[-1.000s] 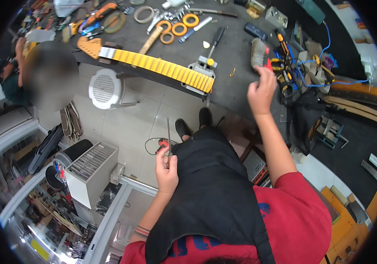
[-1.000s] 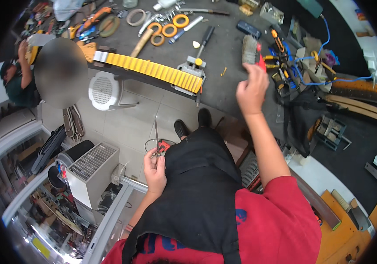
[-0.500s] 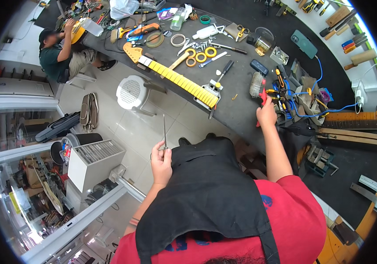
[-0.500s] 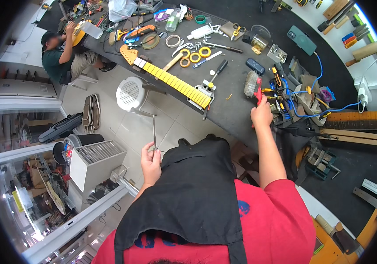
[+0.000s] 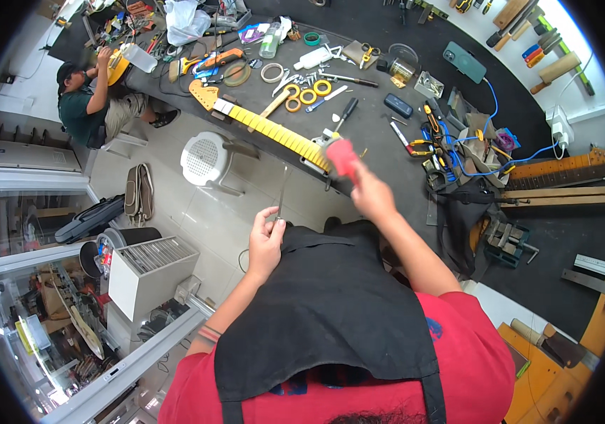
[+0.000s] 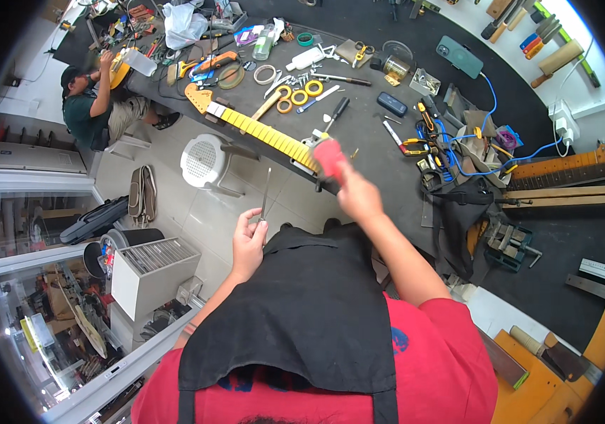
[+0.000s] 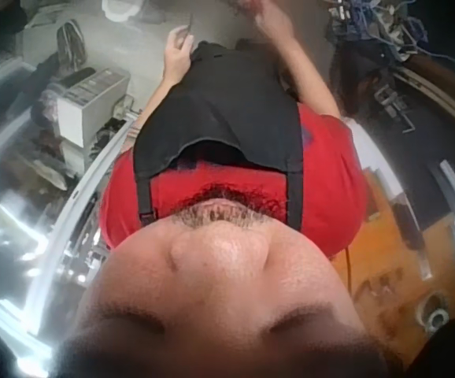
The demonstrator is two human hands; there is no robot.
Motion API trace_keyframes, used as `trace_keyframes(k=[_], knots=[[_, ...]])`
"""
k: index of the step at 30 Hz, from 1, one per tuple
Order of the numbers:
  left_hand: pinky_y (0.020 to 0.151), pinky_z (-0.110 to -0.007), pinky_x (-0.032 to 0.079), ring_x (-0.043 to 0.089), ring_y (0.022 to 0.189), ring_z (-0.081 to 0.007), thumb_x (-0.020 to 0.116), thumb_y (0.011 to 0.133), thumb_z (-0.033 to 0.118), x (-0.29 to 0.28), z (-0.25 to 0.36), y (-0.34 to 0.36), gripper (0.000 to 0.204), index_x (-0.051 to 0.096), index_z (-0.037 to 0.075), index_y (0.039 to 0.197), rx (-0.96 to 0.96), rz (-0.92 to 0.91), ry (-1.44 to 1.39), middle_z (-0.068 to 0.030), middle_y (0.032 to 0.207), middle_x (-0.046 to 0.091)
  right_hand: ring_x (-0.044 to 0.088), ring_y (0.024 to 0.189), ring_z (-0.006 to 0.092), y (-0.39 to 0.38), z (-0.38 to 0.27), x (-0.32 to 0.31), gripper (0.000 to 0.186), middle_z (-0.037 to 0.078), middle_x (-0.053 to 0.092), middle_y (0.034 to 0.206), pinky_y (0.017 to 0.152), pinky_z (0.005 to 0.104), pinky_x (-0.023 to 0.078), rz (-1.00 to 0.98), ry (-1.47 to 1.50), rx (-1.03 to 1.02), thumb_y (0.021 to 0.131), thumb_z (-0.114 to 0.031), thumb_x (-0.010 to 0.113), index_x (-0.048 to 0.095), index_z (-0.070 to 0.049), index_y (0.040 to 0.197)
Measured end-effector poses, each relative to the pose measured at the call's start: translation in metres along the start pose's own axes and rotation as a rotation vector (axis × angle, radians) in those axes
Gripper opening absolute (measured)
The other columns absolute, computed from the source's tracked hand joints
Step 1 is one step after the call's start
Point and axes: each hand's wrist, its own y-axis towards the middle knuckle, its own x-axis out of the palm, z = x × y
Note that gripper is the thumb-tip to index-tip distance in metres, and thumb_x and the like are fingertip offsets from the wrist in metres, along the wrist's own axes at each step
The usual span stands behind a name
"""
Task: The person uses a thin metal file to smooth the edges of the frets on a guitar neck held in a vise, then uses a brush to clean the surface.
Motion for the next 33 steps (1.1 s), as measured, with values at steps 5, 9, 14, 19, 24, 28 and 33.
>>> trace_keyframes(k=[5,9,14,19,24,28,33], knots=[[0.058,-0.023,0.037,0.047,0.064,-0.0035,0.064,0.111,0.011,-0.020,0.002,0.009,0.034,0.055,0.003,0.142,0.060,0.016,-0.009,0.0047,0.076,0.057,0.075,0.096,0.0436,-0.045,-0.047,0.026,0.071,0.022,0.074,0.113,0.083,0.0555,0.061,-0.460,-0.014,-0.171,0.092,-0.016,0.068,0.047,-0.019,0.159],[0.058,-0.023,0.037,0.047,0.064,-0.0036,0.064,0.110,0.011,-0.050,-0.006,0.015,0.034,0.056,0.003,0.142,0.091,0.021,-0.052,0.0045,0.076,0.058,0.073,0.111,0.0436,-0.042,-0.069,0.021,0.071,0.023,0.073,0.130,0.092,0.0535,0.059,-0.122,0.068,-0.001,0.095,-0.019,0.072,0.047,-0.019,0.161],[0.058,-0.023,0.037,0.047,0.064,-0.0042,0.064,0.110,0.010,-0.095,-0.006,0.029,0.033,0.056,0.001,0.140,0.074,-0.022,-0.110,0.0036,0.075,0.058,0.073,0.103,0.0459,-0.011,-0.069,0.024,0.075,0.026,0.073,0.116,0.089,0.0556,0.059,0.131,-0.106,0.150,0.094,-0.014,0.067,0.039,-0.012,0.163],[0.054,-0.025,0.038,0.047,0.061,-0.0068,0.059,0.113,0.015,-0.167,0.000,0.050,0.035,0.052,0.003,0.144,-0.050,-0.057,-0.190,0.0004,0.074,0.056,0.071,0.106,0.0504,-0.003,-0.131,0.035,0.078,0.031,0.073,0.116,0.093,0.0545,0.057,-0.264,0.199,0.163,0.090,-0.014,0.065,0.038,-0.014,0.164],[0.048,-0.029,0.038,0.046,0.056,-0.0138,0.047,0.118,0.031,-0.242,-0.006,0.091,0.036,0.049,0.012,0.149,-0.428,0.051,-0.643,-0.0040,0.078,0.052,0.069,0.126,0.0325,0.014,-0.239,0.071,0.074,0.021,0.067,0.143,0.106,0.0433,0.052,-0.233,0.638,-0.074,0.095,-0.013,0.069,0.041,-0.013,0.163],[0.047,-0.029,0.037,0.043,0.051,-0.0126,0.047,0.118,0.026,-0.249,0.028,0.098,0.032,0.048,0.012,0.146,-0.336,-0.062,-0.628,-0.0034,0.075,0.053,0.069,0.126,0.0393,0.027,-0.299,0.098,0.072,0.026,0.066,0.143,0.107,0.0456,0.052,-0.342,0.634,-0.208,0.097,-0.016,0.068,0.041,-0.013,0.163],[0.046,-0.028,0.037,0.037,0.045,-0.0113,0.048,0.118,0.027,-0.278,0.053,0.083,0.033,0.049,0.011,0.146,-0.303,-0.431,-0.500,-0.0021,0.070,0.049,0.072,0.115,0.0469,0.036,-0.293,0.111,0.072,0.030,0.070,0.132,0.100,0.0494,0.055,0.138,0.576,0.197,0.100,-0.020,0.066,0.037,-0.014,0.166]])
